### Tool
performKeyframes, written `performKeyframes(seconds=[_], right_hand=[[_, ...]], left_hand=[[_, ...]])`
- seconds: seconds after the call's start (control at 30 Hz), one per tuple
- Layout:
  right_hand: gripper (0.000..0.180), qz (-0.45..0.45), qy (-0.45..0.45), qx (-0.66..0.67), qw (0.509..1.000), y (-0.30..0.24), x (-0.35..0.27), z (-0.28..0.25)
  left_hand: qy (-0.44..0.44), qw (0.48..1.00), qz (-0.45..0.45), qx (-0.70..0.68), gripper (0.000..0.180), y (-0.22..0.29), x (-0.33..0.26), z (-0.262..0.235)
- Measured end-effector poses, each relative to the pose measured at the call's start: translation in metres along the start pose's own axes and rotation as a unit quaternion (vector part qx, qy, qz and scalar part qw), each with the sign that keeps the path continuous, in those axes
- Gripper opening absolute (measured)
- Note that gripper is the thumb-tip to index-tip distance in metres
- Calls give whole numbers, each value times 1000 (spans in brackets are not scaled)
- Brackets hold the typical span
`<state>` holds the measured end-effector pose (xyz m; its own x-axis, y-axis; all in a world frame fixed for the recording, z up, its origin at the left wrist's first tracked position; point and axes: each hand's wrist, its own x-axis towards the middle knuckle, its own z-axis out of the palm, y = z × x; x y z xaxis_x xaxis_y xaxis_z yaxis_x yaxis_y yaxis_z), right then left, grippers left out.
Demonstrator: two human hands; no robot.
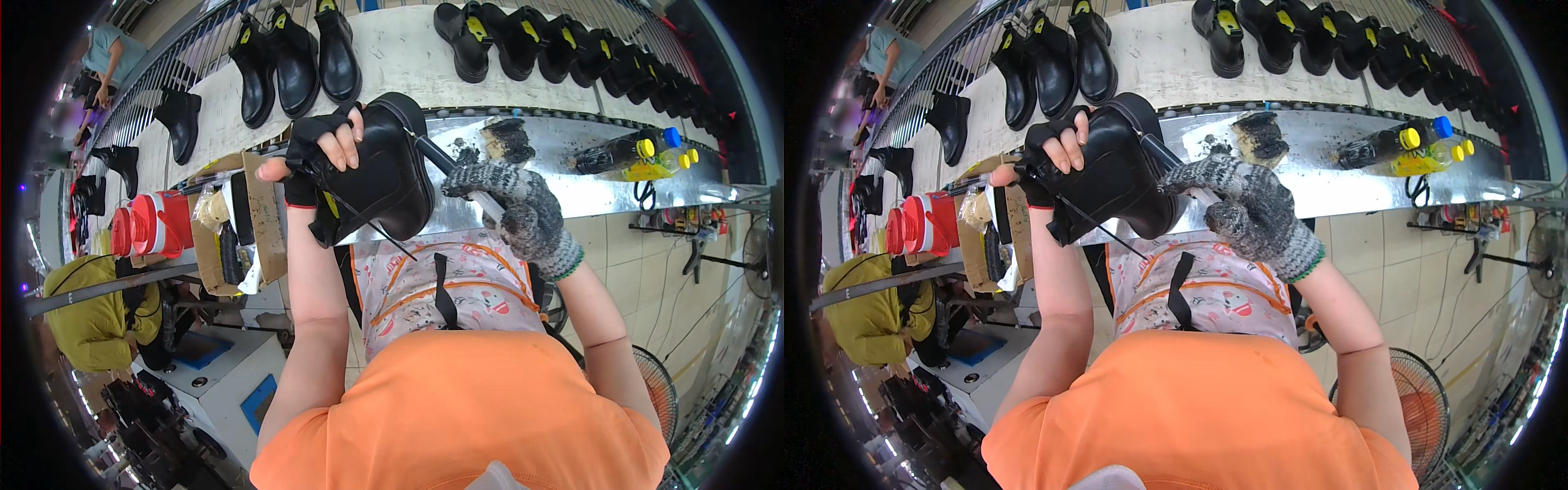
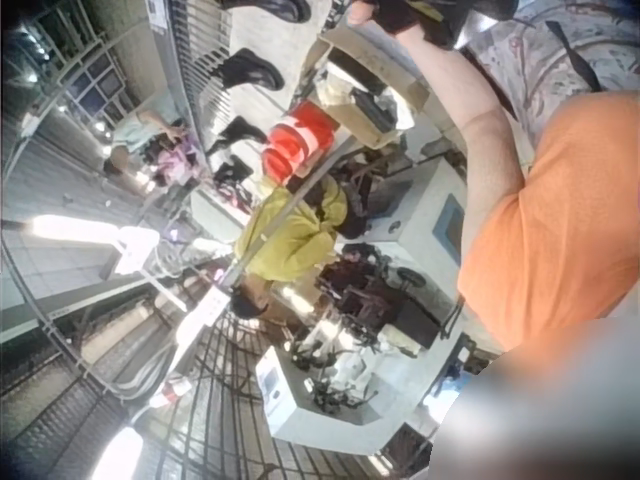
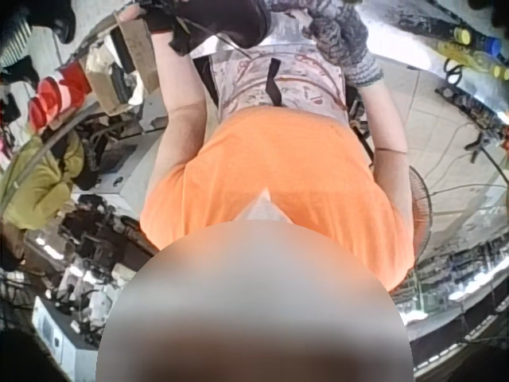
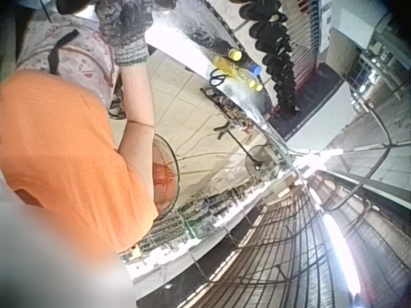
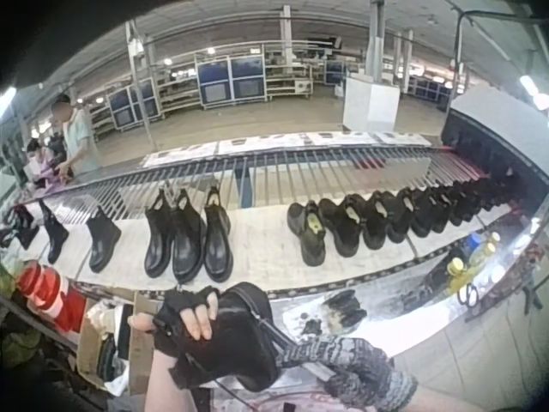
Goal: Polishing and finishing leather boots on a manufacturing line.
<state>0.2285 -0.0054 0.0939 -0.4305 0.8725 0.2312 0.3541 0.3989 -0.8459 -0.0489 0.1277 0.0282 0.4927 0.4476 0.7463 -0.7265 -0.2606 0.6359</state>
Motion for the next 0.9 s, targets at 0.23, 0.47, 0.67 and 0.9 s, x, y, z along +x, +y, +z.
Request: performKeyframes(seconds=[0.23,0.47,0.67,0.9], right_hand=[[52,-7,24,45,999,38,1,45],[64,23,7,80,997,51,3,57],[24,91,-41,156,983,59,2,56],[48,114,-80,111,984,77,-8,61]], left_hand=[[72,997,-4,-31,96,4,-28,-31],[85,992,10,-91,91,2,-44,-54],[137,986,-16,-92,91,4,-68,-85],[260,961,-29,-91,92,5,-91,-99]])
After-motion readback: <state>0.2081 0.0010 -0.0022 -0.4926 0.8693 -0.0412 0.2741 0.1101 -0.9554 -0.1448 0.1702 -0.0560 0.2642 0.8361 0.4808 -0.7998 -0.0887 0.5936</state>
